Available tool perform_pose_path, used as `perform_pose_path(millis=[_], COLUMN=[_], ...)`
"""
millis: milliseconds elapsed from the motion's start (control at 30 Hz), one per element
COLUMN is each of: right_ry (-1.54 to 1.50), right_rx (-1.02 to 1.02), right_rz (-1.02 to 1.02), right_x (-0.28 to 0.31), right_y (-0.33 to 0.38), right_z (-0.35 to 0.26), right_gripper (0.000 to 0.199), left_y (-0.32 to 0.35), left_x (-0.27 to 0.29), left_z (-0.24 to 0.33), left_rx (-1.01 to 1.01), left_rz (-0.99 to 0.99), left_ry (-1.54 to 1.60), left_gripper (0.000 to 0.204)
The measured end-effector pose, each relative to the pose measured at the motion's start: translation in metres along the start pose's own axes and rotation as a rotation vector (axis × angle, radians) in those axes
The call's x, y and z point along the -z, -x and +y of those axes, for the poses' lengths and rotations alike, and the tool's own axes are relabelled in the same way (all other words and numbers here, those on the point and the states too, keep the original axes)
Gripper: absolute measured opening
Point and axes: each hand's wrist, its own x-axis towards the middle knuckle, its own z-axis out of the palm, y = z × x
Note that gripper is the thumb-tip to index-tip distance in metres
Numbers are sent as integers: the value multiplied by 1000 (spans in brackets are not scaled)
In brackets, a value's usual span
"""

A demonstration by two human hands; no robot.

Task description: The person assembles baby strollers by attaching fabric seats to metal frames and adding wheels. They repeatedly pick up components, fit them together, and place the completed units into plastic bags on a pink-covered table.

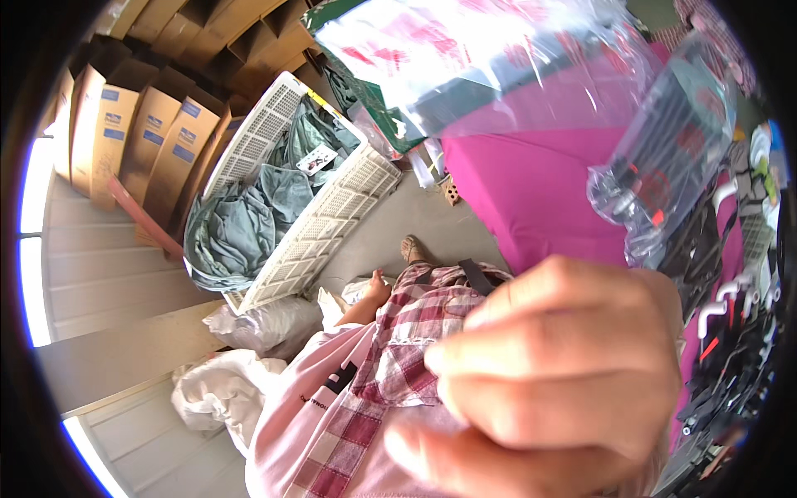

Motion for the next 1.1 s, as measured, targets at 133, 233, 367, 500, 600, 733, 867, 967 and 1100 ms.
perform_pose_path(millis=[133, 233, 367, 500, 600, 733, 867, 967, 1100], right_ry=[-13, -63, -127, -251, -160, 213, 205, 41, -161], right_rx=[1, 59, 43, -3, -568, -712, -646, -575, -814], right_rz=[-58, -70, -93, -224, -199, -206, -271, -396, -718], right_x=[-62, -99, -149, -200, -248, -330, -378, -406, -466], right_y=[-75, -134, -180, -162, -104, -49, -51, -67, -41], right_z=[36, 58, 108, 237, 359, 459, 494, 490, 463], right_gripper=[9, 11, 14, 13, 24, 38, 34, 21, 11], left_y=[-35, -73, -106, -110, -58, 4, 0, -37, -132], left_x=[88, 130, 169, 133, 160, 127, 115, 123, 123], left_z=[80, 42, 27, -61, -26, -37, -83, -110, -172], left_rx=[-43, -560, 73, 148, 303, 492, 821, 888, 865], left_rz=[-67, 241, 171, 290, 288, 292, 318, 415, 517], left_ry=[-41, -373, 190, 179, 344, 436, 729, 957, 944], left_gripper=[62, 51, 53, 49, 49, 62, 58, 55, 53])
